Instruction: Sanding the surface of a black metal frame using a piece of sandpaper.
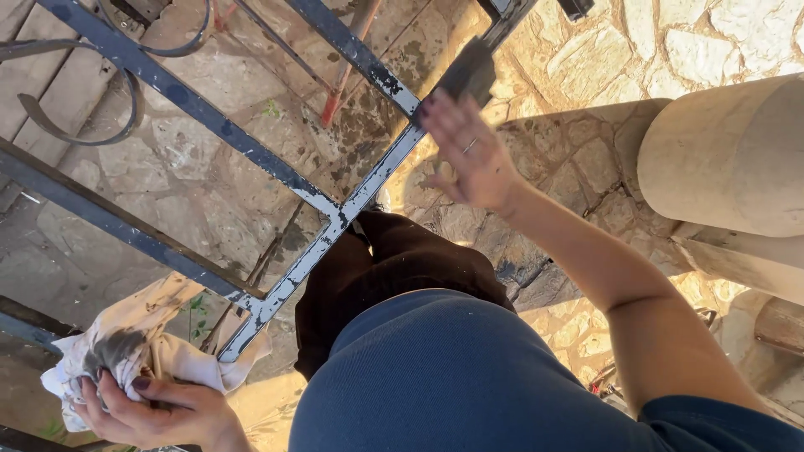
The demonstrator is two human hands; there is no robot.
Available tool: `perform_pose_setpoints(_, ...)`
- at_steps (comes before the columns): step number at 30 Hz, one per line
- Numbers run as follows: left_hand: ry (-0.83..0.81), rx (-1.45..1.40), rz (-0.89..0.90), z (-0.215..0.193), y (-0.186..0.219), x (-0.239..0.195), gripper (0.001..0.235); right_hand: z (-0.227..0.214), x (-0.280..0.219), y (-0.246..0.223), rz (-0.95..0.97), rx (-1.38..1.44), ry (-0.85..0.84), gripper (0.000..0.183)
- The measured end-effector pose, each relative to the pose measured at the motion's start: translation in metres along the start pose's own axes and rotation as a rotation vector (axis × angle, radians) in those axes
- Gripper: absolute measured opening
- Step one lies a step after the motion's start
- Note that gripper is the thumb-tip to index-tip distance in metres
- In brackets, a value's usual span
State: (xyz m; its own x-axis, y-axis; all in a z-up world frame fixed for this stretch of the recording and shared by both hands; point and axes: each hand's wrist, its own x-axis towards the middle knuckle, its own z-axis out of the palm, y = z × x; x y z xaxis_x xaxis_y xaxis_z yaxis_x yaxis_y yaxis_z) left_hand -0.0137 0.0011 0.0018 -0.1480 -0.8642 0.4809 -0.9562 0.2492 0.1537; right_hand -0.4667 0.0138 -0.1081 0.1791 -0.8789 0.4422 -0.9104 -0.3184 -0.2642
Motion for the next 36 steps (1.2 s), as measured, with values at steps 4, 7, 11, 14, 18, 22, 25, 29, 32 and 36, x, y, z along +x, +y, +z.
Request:
perform_pose_setpoints(4,0.026,0.016,0.007,0.006,-0.014,-0.012,0.036,-0.008,0.0,0.013,0.054,-0.104,0.052,0.072)
perform_pose_setpoints(7,0.047,-0.029,0.033,0.006,-0.006,-0.007,0.033,-0.004,0.002,-0.006,0.216,-0.064,0.01,0.069)
perform_pose_setpoints(11,0.019,0.031,0.002,0.01,-0.009,-0.009,0.037,-0.003,-0.002,0.012,0.15,-0.134,-0.038,0.084)
perform_pose_setpoints(14,0.052,-0.009,0.03,0.012,-0.015,-0.014,0.036,0.009,-0.002,-0.025,0.308,-0.168,-0.078,0.095)
perform_pose_setpoints(18,0.061,0.028,0.031,0.015,-0.016,-0.013,0.035,0.017,-0.005,-0.032,0.27,-0.116,-0.04,0.091)
perform_pose_setpoints(22,0.092,-0.016,0.019,0.016,-0.016,-0.012,0.035,0.015,-0.013,-0.021,0.418,-0.168,-0.003,0.099)
perform_pose_setpoints(25,0.048,0.004,0.002,0.015,-0.017,-0.013,0.035,-0.005,-0.006,-0.028,0.087,-0.194,-0.384,0.115)
perform_pose_setpoints(29,0.085,-0.016,0.064,0.015,-0.015,-0.015,0.033,-0.002,-0.004,-0.028,0.099,-0.109,-0.102,0.102)
perform_pose_setpoints(32,0.085,-0.003,0.031,0.02,-0.017,-0.012,0.034,-0.001,-0.001,-0.006,0.045,-0.164,-0.05,0.1)
perform_pose_setpoints(36,0.092,-0.02,0.046,0.015,-0.015,-0.013,0.034,-0.015,0.013,-0.029,0.339,-0.291,-0.57,0.12)
